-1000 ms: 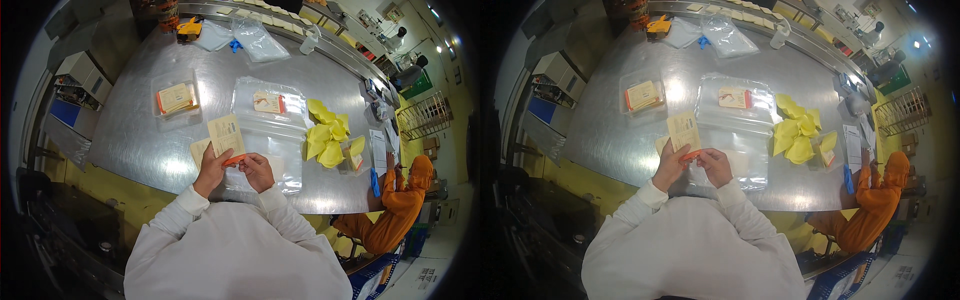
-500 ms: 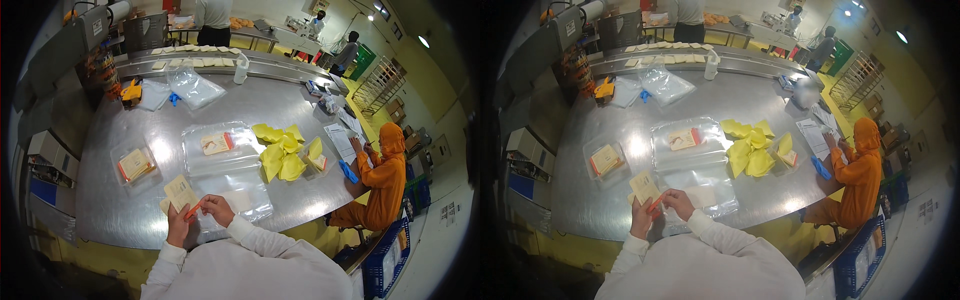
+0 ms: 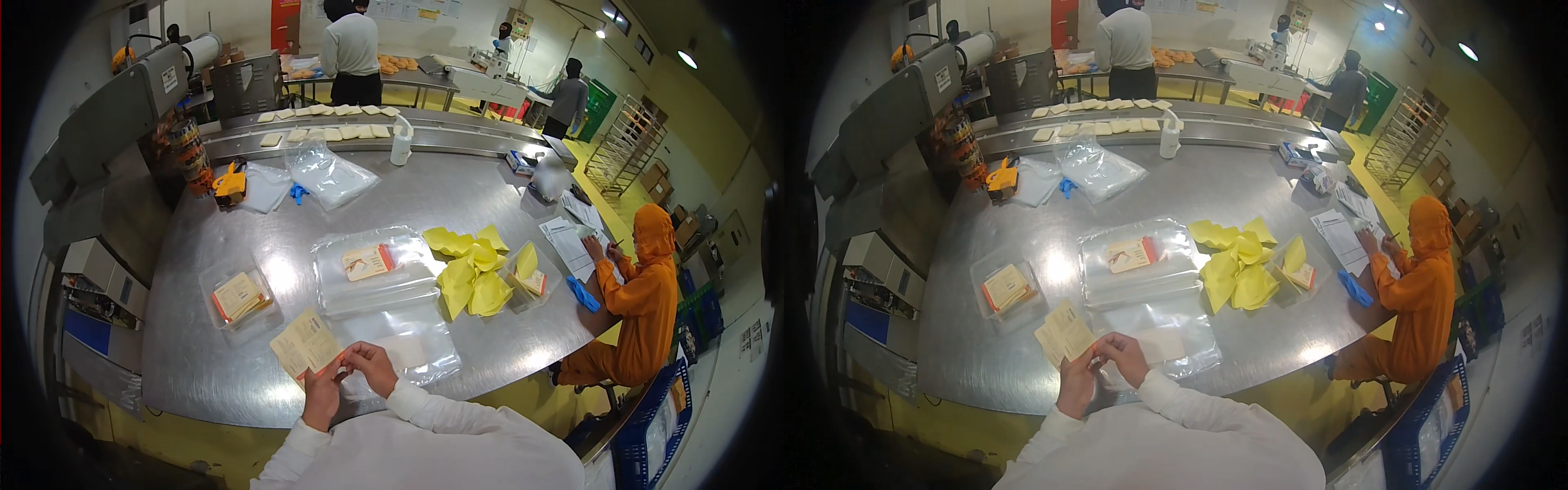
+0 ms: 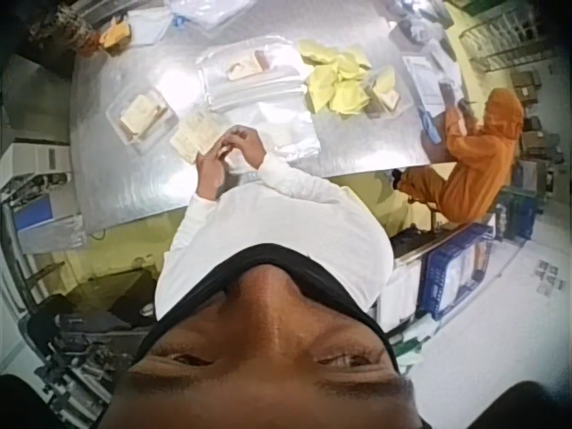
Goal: The person places small paper documents into clear plastic bags on a stainless steel table. They handle the documents and bags by hand, arranging them in a row while other workers in protective gear are visible in the background.
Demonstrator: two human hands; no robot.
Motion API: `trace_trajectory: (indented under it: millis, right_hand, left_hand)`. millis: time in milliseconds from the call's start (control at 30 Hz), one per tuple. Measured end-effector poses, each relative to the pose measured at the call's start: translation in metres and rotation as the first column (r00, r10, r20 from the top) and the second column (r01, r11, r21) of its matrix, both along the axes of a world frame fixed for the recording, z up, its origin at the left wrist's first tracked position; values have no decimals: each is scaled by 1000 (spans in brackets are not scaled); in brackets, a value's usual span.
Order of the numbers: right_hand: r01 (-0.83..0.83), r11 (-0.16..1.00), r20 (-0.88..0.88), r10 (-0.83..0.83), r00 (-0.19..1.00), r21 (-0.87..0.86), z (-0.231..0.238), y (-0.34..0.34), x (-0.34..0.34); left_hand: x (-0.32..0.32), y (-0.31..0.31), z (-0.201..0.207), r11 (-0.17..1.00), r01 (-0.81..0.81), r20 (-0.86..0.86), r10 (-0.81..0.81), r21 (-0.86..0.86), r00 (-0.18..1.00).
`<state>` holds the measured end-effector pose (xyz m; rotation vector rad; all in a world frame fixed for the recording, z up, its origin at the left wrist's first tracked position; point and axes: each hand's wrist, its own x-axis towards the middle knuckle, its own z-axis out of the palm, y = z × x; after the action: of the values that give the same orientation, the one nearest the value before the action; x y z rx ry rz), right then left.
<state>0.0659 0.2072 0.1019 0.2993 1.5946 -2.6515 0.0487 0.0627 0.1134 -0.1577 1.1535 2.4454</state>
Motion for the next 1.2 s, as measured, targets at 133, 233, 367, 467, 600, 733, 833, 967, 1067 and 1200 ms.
trace_trajectory:
  millis: [133, 233, 367, 467, 600, 733, 833, 967, 1067, 1200]
  right_hand:
    - [-14, 996, 11, 13, 1000, 90, 3, 1, 1]
    - [-27, 994, -3, 27, 1000, 107, 6, 8, 3]
    - [-23, 990, -19, 26, 999, 140, -2, 6, 4]
    - [-17, 985, 9, 16, 1000, 172, -6, 4, 3]
    - [11, 978, 19, -15, 1000, 209, -11, 2, 1]
    - [-102, 962, 38, 95, 995, 252, -3, 11, -1]
    - [-93, 948, 33, 87, 996, 304, -2, 16, -2]
    - [-66, 945, 55, 51, 997, 320, -8, 16, -2]
    - [-53, 922, 81, 23, 996, 384, -15, 15, -3]
    - [-51, 923, 132, 0, 991, 381, -8, 9, -2]
  left_hand:
    - [-12, 3, -16, 984, -137, -31, 134, -115, 990]
    - [-11, 2, -12, 966, -127, -46, 120, -223, 992]
    - [-5, 9, -17, 930, -261, -144, 231, -259, 962]
    - [-2, 10, -8, 899, -288, -193, 234, -331, 953]
    - [-2, 9, 1, 871, -267, -235, 182, -413, 955]
    - [0, 10, 10, 852, -297, -253, 202, -430, 946]
    - [-2, 13, 6, 859, -284, -265, 182, -426, 947]
    - [-1, 17, 5, 854, -293, -282, 181, -431, 942]
    - [3, 20, 13, 837, -273, -346, 108, -474, 932]
    - [5, 21, 8, 792, -352, -450, 110, -499, 886]
